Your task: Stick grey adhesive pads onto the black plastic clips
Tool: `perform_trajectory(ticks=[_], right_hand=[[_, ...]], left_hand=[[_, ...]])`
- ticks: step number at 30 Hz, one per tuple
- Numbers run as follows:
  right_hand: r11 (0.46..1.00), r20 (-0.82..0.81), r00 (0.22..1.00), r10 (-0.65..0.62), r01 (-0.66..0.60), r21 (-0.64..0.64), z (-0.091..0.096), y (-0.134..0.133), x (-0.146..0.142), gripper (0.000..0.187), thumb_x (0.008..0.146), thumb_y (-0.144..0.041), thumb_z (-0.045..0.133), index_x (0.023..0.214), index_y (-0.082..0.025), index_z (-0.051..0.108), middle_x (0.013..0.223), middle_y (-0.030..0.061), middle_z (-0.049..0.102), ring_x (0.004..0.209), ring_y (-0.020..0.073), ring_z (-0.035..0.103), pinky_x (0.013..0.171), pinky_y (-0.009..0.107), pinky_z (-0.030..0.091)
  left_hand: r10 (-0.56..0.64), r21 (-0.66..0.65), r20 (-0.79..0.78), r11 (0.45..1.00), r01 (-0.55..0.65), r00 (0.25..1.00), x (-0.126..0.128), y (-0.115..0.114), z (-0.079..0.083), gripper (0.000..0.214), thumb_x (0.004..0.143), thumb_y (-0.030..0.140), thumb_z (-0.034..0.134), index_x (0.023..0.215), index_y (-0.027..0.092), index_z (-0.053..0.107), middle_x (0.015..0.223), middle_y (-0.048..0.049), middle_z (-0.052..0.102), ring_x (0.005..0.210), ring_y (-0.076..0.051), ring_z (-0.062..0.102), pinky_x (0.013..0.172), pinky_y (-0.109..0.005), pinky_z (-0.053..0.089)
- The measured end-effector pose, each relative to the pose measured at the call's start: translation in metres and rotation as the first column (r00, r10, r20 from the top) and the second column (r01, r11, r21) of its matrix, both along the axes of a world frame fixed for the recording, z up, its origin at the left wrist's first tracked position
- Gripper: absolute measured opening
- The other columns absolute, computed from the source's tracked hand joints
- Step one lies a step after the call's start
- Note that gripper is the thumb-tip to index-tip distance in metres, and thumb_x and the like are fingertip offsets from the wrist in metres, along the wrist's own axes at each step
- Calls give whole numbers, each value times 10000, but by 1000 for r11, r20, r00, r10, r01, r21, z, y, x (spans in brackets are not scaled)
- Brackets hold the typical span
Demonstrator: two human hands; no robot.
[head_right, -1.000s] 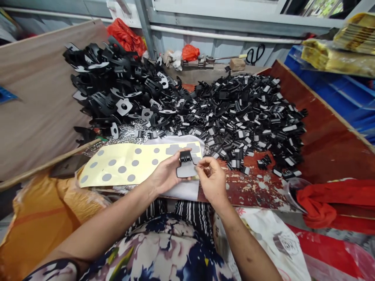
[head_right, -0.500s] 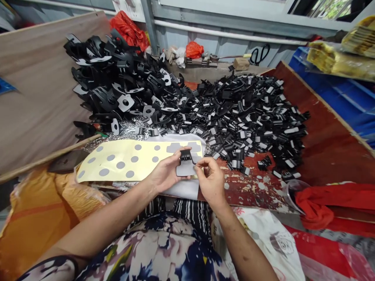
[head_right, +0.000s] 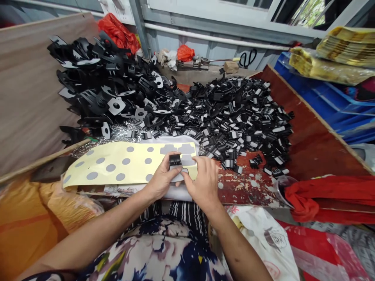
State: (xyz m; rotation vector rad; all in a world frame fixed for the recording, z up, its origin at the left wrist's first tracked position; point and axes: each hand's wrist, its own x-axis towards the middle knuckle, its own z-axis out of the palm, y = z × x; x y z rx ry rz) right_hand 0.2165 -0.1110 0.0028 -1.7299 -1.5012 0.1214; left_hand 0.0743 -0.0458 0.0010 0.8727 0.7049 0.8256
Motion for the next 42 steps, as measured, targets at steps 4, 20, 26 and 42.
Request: perform_trajectory(ticks=[4, 20, 26, 42], right_hand=[[982, -422, 894, 150, -183, -38, -2, 6, 4, 189, 912, -238, 608, 1099, -252, 582, 775, -23, 623, 656, 166, 603, 622, 285, 514], [945, 92, 955, 280, -292, 146, 30, -7, -19, 134, 977, -178, 628, 992, -302, 676, 1218, 53, 689, 1218, 298, 585, 1168, 583, 354], [966, -59, 965, 255, -253, 46, 13, 5, -18, 166, 969, -132, 609, 905, -262, 689, 1121, 52, 694, 1105, 262, 620, 936, 426, 502], [965, 274, 934, 230, -182, -188, 62, 123, 86, 400, 996, -98, 464, 1162, -216, 809, 1128, 96, 808, 1035, 264, 724, 976, 454, 569]], left_hand=[[-69, -145, 81, 986, 81, 994, -7, -1, 13, 621, 793, 243, 840, 1329, 317, 535, 1083, -8, 602, 766, -142, 610, 536, -233, 524], [-26, -293, 135, 954, 65, 990, -36, -1, 24, 362, 744, 284, 921, 1063, 203, 771, 958, -63, 742, 858, -181, 663, 800, -303, 583], [247, -260, -43, 933, -250, 968, -70, 27, 25, 304, 730, 258, 906, 989, 215, 753, 796, -1, 643, 788, -161, 624, 825, -339, 617], [416, 367, 85, 831, -417, 905, -109, 152, 173, 330, 923, 279, 710, 1243, 334, 651, 1016, 24, 770, 1116, -207, 704, 965, -369, 590]])
